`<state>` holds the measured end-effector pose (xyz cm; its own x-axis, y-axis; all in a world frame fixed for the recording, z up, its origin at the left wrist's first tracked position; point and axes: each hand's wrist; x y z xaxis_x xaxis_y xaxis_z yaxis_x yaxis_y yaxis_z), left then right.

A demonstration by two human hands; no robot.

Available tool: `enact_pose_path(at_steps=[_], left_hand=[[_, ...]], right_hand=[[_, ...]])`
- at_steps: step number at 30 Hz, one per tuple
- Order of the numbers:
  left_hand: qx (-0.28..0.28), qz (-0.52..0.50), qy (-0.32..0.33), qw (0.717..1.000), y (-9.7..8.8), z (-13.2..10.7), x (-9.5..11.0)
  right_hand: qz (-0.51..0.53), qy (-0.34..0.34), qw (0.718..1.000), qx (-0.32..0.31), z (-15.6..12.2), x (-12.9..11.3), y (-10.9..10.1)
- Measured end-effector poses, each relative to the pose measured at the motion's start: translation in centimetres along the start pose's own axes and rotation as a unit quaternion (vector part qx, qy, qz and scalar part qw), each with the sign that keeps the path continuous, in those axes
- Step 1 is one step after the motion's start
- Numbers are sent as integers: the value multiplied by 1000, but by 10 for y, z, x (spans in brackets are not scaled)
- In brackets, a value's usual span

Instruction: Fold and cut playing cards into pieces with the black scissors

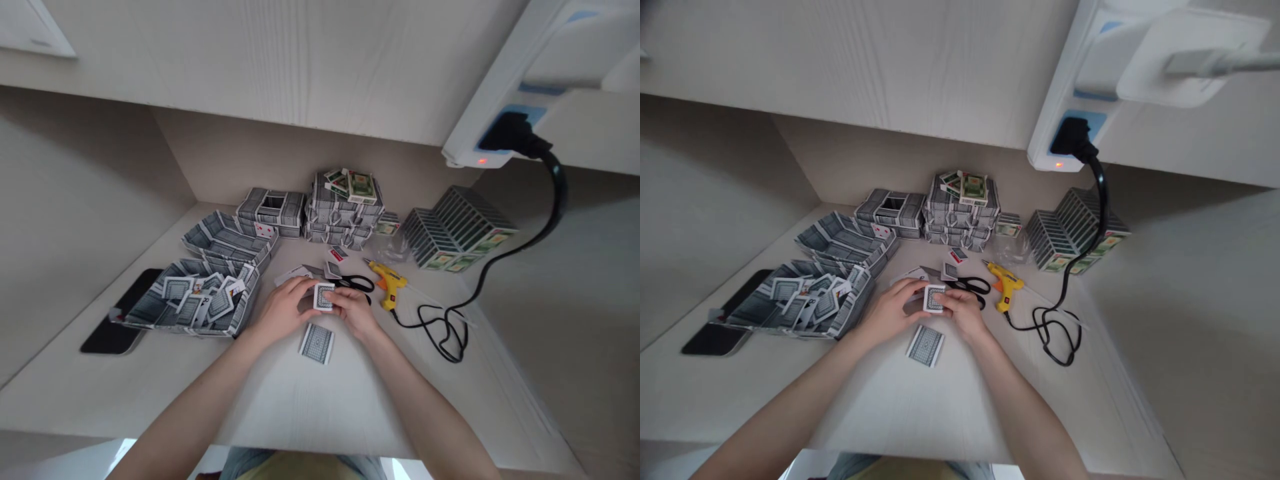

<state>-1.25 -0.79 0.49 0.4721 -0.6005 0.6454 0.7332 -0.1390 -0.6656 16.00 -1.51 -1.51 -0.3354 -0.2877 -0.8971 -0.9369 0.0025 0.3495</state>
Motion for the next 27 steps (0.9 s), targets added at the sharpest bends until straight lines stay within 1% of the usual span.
enact_pose_path(at_steps=[18, 24, 27], left_hand=[[8, 6, 27, 1000, 1, -1, -2], [10, 0, 22, 1000, 3, -1, -1], [17, -15, 19, 1000, 1, 0, -1]], right_hand=[[-24, 6, 1000, 15, -1, 1, 0], [-33, 7, 999, 9, -1, 2, -2], [-28, 8, 1000, -12, -1, 0, -3]])
Point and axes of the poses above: each hand's wrist, its own z-axis towards the middle knuckle, its own y-axis out of the palm, x = y × z, and after that the axes turned 9 degrees about -z, right-handed
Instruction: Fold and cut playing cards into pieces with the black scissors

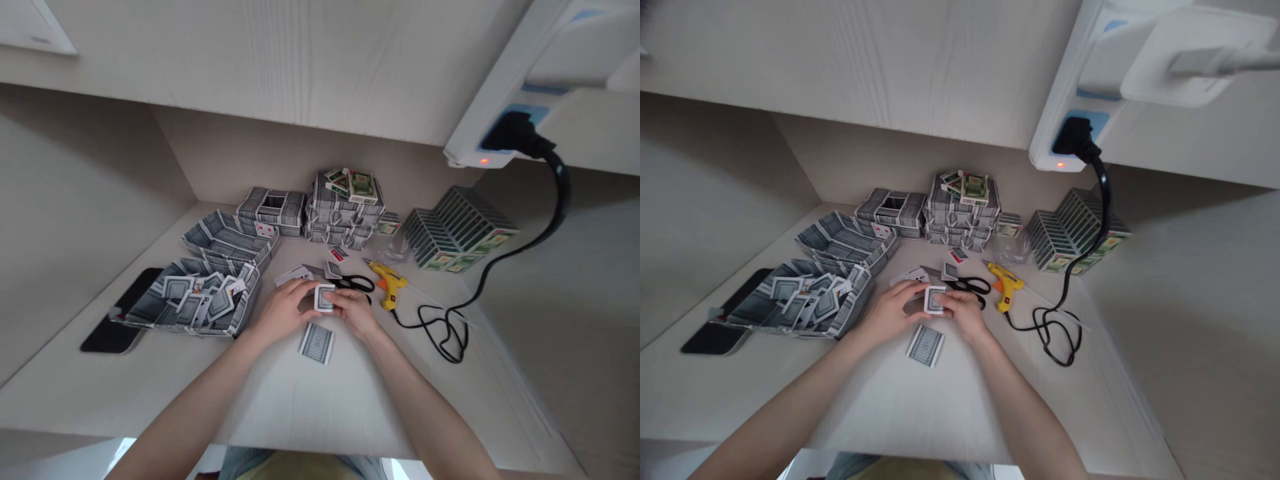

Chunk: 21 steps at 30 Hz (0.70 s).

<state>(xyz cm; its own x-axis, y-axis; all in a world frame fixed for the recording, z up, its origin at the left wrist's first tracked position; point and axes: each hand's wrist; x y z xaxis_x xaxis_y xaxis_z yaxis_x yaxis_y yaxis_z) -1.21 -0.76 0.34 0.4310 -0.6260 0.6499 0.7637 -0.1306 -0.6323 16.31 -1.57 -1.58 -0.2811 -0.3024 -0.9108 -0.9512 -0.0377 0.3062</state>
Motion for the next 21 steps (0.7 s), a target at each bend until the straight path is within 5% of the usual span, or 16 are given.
enact_pose_path(at_steps=[8, 21], left_hand=[[22, -71, -9, 997, -6, 4, 3], [-3, -46, 13, 999, -2, -1, -1]], right_hand=[[61, 16, 993, -105, -1, -7, -8], [7, 13, 997, -75, 2, -5, -13]])
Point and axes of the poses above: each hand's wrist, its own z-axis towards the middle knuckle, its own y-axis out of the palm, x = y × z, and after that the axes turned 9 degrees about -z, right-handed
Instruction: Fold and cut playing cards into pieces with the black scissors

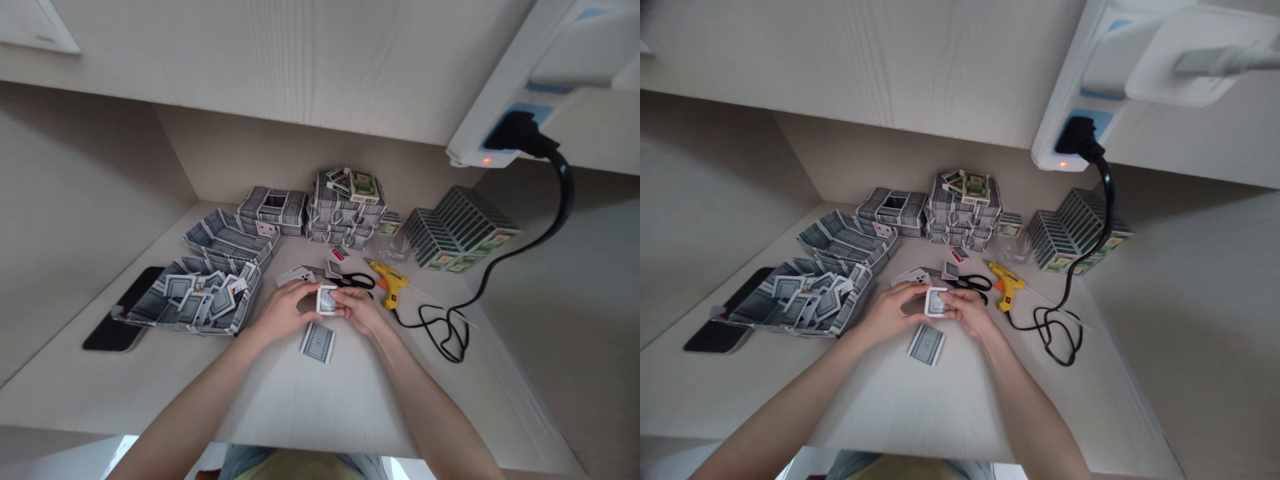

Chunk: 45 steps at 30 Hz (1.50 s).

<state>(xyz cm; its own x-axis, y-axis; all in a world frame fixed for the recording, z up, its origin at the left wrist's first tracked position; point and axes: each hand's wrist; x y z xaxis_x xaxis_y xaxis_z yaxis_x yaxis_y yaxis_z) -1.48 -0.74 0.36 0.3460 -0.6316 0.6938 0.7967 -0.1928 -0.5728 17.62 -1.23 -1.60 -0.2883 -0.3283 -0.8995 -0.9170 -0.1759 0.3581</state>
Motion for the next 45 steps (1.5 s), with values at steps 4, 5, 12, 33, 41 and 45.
enact_pose_path(at_steps=[4, 5, 12, 33, 41, 45], left_hand=[[-2, 2, -5, 1000, 1, -1, -2], [-3, 1, -6, 1000, 1, -1, -3], [-19, 15, -39, 999, 7, -3, -6], [11, 113, -131, 985, 29, -5, 9], [33, 111, -96, 989, 39, -9, 18], [46, 131, -80, 987, 39, -11, 20]], right_hand=[[-9, 6, 1000, 9, 0, -1, 0], [-12, 7, 1000, 13, 0, -1, 0], [-93, -32, 989, 106, -2, 3, 7], [-236, -140, 952, 134, -15, 12, 32], [-491, -279, 789, 240, -20, 23, 39], [-527, -276, 763, 252, -25, 20, 42]])
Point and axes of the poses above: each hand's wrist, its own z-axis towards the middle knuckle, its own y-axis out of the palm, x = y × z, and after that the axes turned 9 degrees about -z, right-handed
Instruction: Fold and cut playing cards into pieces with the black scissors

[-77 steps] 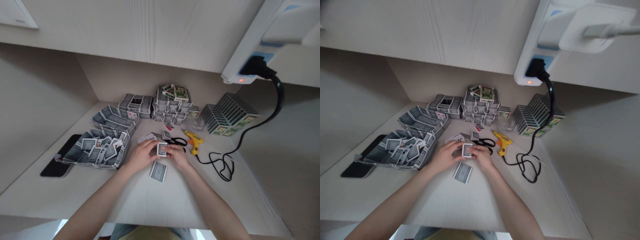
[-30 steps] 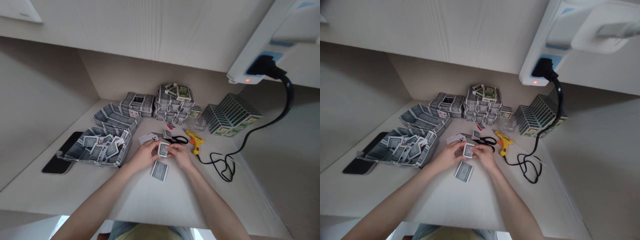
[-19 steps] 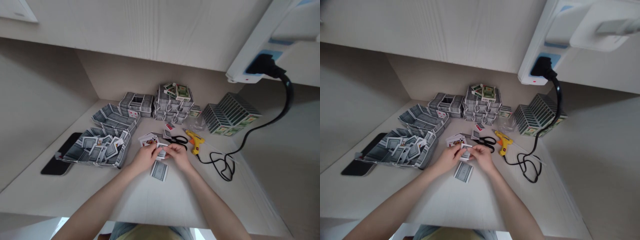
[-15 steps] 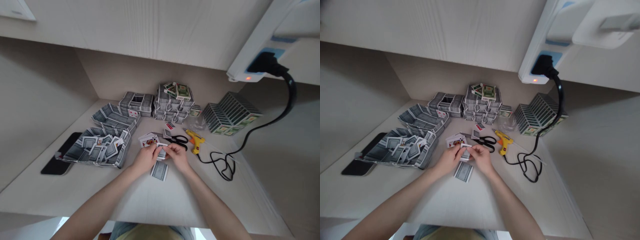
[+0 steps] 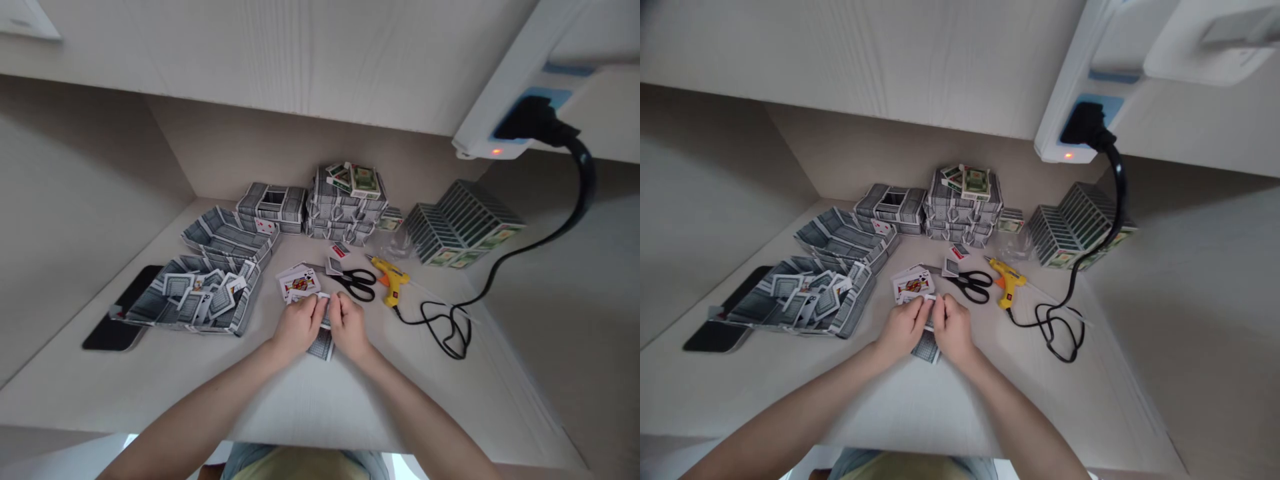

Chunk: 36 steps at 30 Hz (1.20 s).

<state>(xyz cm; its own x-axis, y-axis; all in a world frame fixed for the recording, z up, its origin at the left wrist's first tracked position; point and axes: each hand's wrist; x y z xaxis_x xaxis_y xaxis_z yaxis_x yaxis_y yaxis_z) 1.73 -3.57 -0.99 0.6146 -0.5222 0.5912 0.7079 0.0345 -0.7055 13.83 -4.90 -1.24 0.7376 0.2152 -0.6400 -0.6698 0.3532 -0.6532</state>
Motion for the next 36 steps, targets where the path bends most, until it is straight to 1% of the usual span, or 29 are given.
enact_pose_path(at_steps=[7, 13, 19, 24, 27, 29, 30, 32, 33, 34, 36], left_hand=[[13, 4, 4, 1000, 0, -2, 2], [8, -13, 1, 1000, 3, -2, 3], [18, -25, -10, 999, 4, -3, 3], [23, -53, -7, 998, 3, -3, 3], [26, -75, -12, 997, 2, -2, 4], [27, -110, -28, 993, 1, -1, 5], [26, -138, -43, 989, 0, 0, 6], [25, -214, -89, 973, 0, 2, 6], [25, -257, -117, 959, 0, 3, 5], [28, -299, -145, 943, 1, 4, 4], [36, -359, -186, 914, 1, 6, 2]], right_hand=[[-39, 7, 999, 17, -1, -2, 1], [-91, 8, 995, 27, -3, -7, -1], [-130, 7, 991, 27, -3, -8, 0], [-146, 18, 989, 19, -4, -10, -1], [-134, 31, 990, 12, -3, -10, -2], [-93, 42, 995, 10, 0, -8, -3], [-54, 49, 997, 6, 2, -7, -4], [68, 78, 994, -29, 6, -5, -6], [140, 98, 983, -68, 8, -4, -7], [208, 119, 964, -119, 10, -3, -7], [307, 145, 914, -221, 12, -2, -6]])
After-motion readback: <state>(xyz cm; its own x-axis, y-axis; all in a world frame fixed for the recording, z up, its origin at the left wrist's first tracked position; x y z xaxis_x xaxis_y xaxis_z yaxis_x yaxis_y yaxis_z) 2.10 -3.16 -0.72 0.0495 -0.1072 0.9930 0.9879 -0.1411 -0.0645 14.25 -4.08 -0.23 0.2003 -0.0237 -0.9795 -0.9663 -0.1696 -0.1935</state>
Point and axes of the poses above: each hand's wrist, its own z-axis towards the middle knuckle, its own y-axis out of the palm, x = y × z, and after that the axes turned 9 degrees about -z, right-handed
